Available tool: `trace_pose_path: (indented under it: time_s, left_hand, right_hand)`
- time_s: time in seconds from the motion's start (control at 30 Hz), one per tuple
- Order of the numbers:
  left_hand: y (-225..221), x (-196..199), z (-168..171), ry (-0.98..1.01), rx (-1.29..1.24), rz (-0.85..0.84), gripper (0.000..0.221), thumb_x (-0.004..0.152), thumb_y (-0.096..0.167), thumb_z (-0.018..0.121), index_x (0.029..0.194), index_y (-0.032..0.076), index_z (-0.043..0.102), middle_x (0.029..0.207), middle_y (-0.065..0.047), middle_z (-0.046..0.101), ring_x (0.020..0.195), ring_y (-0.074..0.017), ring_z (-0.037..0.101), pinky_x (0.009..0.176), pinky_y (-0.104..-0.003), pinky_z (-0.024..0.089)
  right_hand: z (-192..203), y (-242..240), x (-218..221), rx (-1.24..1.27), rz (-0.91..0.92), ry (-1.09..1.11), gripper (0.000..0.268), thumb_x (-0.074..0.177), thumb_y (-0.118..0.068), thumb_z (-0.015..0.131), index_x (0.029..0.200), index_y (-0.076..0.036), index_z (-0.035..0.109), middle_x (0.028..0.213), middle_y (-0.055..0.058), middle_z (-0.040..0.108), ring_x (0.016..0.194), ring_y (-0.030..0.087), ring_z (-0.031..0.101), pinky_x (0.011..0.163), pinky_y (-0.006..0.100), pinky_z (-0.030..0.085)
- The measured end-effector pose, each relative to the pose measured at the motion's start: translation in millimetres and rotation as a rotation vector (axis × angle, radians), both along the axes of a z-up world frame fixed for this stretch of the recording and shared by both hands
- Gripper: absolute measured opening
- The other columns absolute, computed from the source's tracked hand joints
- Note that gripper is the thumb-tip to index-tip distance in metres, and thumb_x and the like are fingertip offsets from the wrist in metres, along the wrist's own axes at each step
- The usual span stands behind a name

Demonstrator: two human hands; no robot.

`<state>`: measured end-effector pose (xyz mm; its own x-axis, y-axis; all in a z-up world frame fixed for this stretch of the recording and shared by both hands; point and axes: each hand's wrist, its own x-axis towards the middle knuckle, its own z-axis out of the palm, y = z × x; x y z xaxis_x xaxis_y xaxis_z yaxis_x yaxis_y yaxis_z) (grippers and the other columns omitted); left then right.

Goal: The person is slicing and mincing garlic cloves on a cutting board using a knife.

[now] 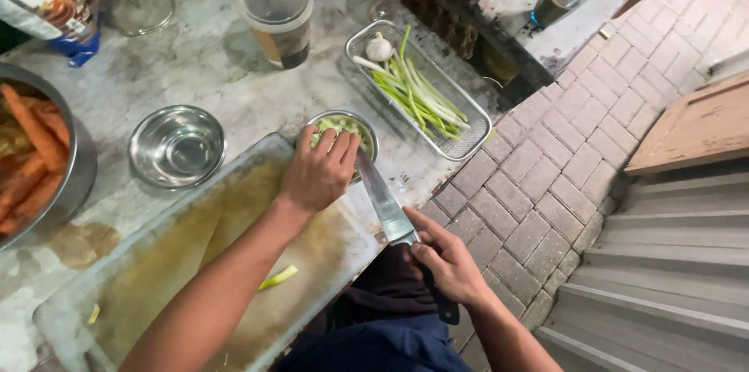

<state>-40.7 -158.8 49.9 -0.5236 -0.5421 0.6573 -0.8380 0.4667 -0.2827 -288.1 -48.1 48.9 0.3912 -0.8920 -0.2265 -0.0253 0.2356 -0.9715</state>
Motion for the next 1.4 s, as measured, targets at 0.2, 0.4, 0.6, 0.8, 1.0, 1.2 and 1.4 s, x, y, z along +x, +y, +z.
trace_pose_path:
  time_s: [0.2, 0.4, 0.6, 0.8, 1.0, 1.2, 1.4]
  left_hand:
    - [-2.2, 5.4, -30.9, -0.004, 0.16, -0.113, 0.032, 0.093, 0.012, 0.051, 0.119, 0.01, 0.071, 0.122, -0.008, 0.069, 0.101, -0.0243, 0.063, 0.086, -0.046, 0.047]
    - [-2.4, 9.8, -44.0, -0.03, 0.206, -0.068, 0.045, 0.089, 0.008, 0.049, 0.132, 0.011, 0.064, 0.138, -0.006, 0.062, 0.106, -0.0238, 0.06, 0.089, -0.046, 0.046]
    - [-2.2, 6.3, -46.1, -0.003, 0.197, -0.054, 0.05, 0.091, 0.009, 0.041, 0.138, 0.01, 0.059, 0.142, -0.004, 0.059, 0.11, -0.0234, 0.06, 0.092, -0.048, 0.045]
    - [-10.4, 5.3, -61.4, 0.061, 0.226, -0.036, 0.049, 0.093, 0.012, 0.04, 0.138, 0.012, 0.06, 0.144, -0.003, 0.057, 0.112, -0.0267, 0.06, 0.091, -0.052, 0.046]
    - [-13.9, 19.9, -68.8, 0.137, 0.278, 0.005, 0.034, 0.092, 0.004, 0.049, 0.117, 0.013, 0.071, 0.125, -0.001, 0.07, 0.104, -0.0263, 0.062, 0.081, -0.049, 0.04]
    - [18.7, 52.9, -19.5, 0.329, 0.197, 0.088, 0.034, 0.076, 0.036, 0.09, 0.059, 0.022, 0.064, 0.064, 0.007, 0.065, 0.078, -0.0171, 0.062, 0.077, -0.039, 0.032]
    - [88.1, 93.1, -19.8, 0.453, 0.298, 0.087, 0.013, 0.083, 0.009, 0.078, 0.084, 0.018, 0.068, 0.082, 0.006, 0.068, 0.075, -0.0206, 0.059, 0.067, -0.035, 0.038]
  right_hand:
    - [0.2, -1.6, 2.7, 0.03, -0.012, -0.053, 0.056, 0.095, -0.003, 0.047, 0.15, -0.004, 0.037, 0.077, 0.01, 0.056, 0.055, 0.017, 0.051, 0.055, 0.026, 0.046]
    - [6.2, 0.4, 1.2, 0.109, -0.028, -0.117, 0.056, 0.094, -0.006, 0.048, 0.149, -0.005, 0.039, 0.077, 0.012, 0.056, 0.054, 0.018, 0.051, 0.047, 0.028, 0.047]
    - [2.2, 4.7, 0.2, 0.122, -0.072, -0.317, 0.057, 0.094, -0.006, 0.052, 0.15, -0.002, 0.038, 0.078, 0.013, 0.054, 0.052, 0.018, 0.05, 0.042, 0.027, 0.046]
    - [0.1, 12.5, -3.1, 0.12, -0.114, -0.313, 0.059, 0.093, -0.008, 0.052, 0.149, 0.0, 0.036, 0.077, 0.015, 0.053, 0.051, 0.019, 0.048, 0.041, 0.027, 0.045]
    - [-14.9, 29.3, -18.3, -0.127, -0.238, -0.166, 0.054, 0.095, -0.009, 0.053, 0.147, 0.001, 0.038, 0.077, 0.013, 0.058, 0.052, 0.019, 0.05, 0.051, 0.027, 0.045]
    - [-29.0, 37.3, -27.6, -0.366, -0.1, 0.165, 0.056, 0.097, -0.013, 0.051, 0.15, -0.003, 0.034, 0.085, 0.007, 0.06, 0.062, 0.012, 0.058, 0.058, 0.026, 0.05]
    - [-36.6, 51.1, -31.8, -0.422, 0.171, 0.598, 0.054, 0.096, -0.016, 0.046, 0.148, -0.005, 0.035, 0.148, 0.02, 0.047, 0.137, 0.033, 0.046, 0.109, 0.041, 0.038]
